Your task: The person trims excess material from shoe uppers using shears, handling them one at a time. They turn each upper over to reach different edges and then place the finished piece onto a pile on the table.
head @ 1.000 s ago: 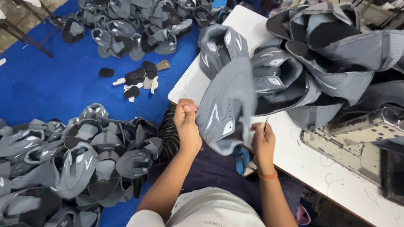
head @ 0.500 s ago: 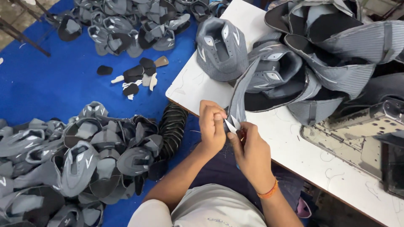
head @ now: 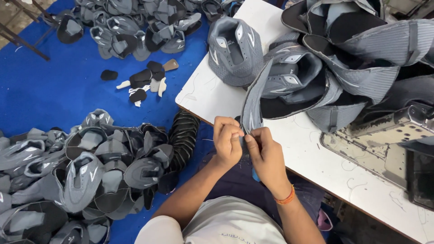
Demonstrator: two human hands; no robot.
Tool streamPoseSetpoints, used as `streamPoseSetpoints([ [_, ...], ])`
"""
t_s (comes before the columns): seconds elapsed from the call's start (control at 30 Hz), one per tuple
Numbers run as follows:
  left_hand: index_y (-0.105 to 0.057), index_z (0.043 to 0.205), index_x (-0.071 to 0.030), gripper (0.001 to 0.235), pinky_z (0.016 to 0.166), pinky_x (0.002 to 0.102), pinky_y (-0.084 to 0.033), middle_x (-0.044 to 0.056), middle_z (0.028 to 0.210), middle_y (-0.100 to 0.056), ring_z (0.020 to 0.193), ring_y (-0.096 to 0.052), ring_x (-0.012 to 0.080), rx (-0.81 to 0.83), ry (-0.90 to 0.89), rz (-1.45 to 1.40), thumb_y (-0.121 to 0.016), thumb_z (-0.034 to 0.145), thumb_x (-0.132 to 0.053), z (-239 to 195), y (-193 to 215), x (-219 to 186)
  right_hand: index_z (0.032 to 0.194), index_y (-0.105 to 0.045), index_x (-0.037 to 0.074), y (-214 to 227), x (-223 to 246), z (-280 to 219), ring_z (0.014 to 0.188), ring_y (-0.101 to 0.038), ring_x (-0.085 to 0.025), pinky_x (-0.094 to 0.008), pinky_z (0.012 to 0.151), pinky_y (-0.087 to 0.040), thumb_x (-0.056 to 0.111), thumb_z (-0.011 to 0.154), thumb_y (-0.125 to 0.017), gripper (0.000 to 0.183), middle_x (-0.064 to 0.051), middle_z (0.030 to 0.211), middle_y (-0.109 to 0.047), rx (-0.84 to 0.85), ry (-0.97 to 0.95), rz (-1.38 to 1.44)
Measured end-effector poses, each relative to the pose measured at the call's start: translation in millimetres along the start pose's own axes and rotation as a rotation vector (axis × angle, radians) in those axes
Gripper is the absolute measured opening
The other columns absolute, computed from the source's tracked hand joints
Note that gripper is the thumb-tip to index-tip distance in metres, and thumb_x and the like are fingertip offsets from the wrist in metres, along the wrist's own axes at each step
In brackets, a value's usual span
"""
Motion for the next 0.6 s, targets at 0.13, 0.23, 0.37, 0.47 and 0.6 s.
streamPoseSetpoints([
  [0.13, -0.058, 0.092, 0.0, 0.019, 0.071, 0.031, -0.049, 0.012, 0.105, -0.047, 0.081, -0.053, 0.0183, 0.027, -0.042, -0.009, -0.05, 0.109, -0.006, -1, 0, -7, 0.105, -0.054, 0.0, 4, 5, -1, 0.053, -0.057, -0.017, -0.031, 0.051, -0.046, 0.014, 0.098, -0.065, 0.019, -0.011, 0.069, -0.065, 0.019, 0.015, 0.04],
  [0.23, -0.06, 0.09, -0.001, 0.018, 0.071, 0.032, -0.048, 0.012, 0.103, -0.046, 0.081, -0.053, 0.0189, 0.01, -0.075, -0.014, -0.054, 0.107, -0.004, 0, -3, -15, 0.107, -0.053, 0.001, 3, -13, -2, 0.056, -0.055, -0.012, -0.027, 0.052, -0.044, 0.015, 0.102, -0.062, 0.017, -0.007, 0.073, -0.062, 0.025, 0.079, 0.078],
  [0.37, -0.057, 0.09, -0.002, 0.017, 0.072, 0.031, -0.049, 0.012, 0.1, -0.049, 0.083, -0.054, 0.0205, -0.083, -0.067, -0.004, -0.051, 0.106, -0.006, 15, 1, -20, 0.105, -0.056, 0.004, 2, -46, -4, 0.058, -0.04, -0.005, -0.022, 0.05, -0.034, 0.021, 0.109, -0.058, 0.017, 0.002, 0.073, -0.051, -0.008, -0.257, 0.642],
  [0.47, -0.052, 0.094, -0.004, 0.016, 0.076, 0.032, -0.049, 0.008, 0.1, -0.05, 0.083, -0.052, 0.0182, -0.318, 0.182, -0.246, -0.05, 0.109, -0.007, 30, 13, 2, 0.107, -0.051, 0.007, 9, -58, -7, 0.056, -0.038, -0.004, -0.021, 0.046, -0.031, 0.021, 0.104, -0.061, 0.017, 0.003, 0.078, -0.052, -0.161, -0.261, 0.698],
  [0.6, -0.054, 0.095, -0.005, 0.023, 0.084, 0.03, -0.053, 0.003, 0.097, -0.053, 0.085, -0.055, 0.0129, -0.659, 0.795, -0.816, -0.047, 0.115, -0.015, 49, 46, 27, 0.116, -0.044, 0.007, 15, -58, -16, 0.079, -0.05, -0.004, -0.021, 0.067, -0.045, 0.019, 0.096, -0.071, 0.036, 0.002, 0.118, -0.058, -0.198, 0.104, 0.582],
])
Point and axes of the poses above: each hand's wrist, its own z-axis towards the middle knuckle, its own y-axis out of the back of the hand, x = y × z, the point moved 1 cm from there along z, towards the middle knuckle
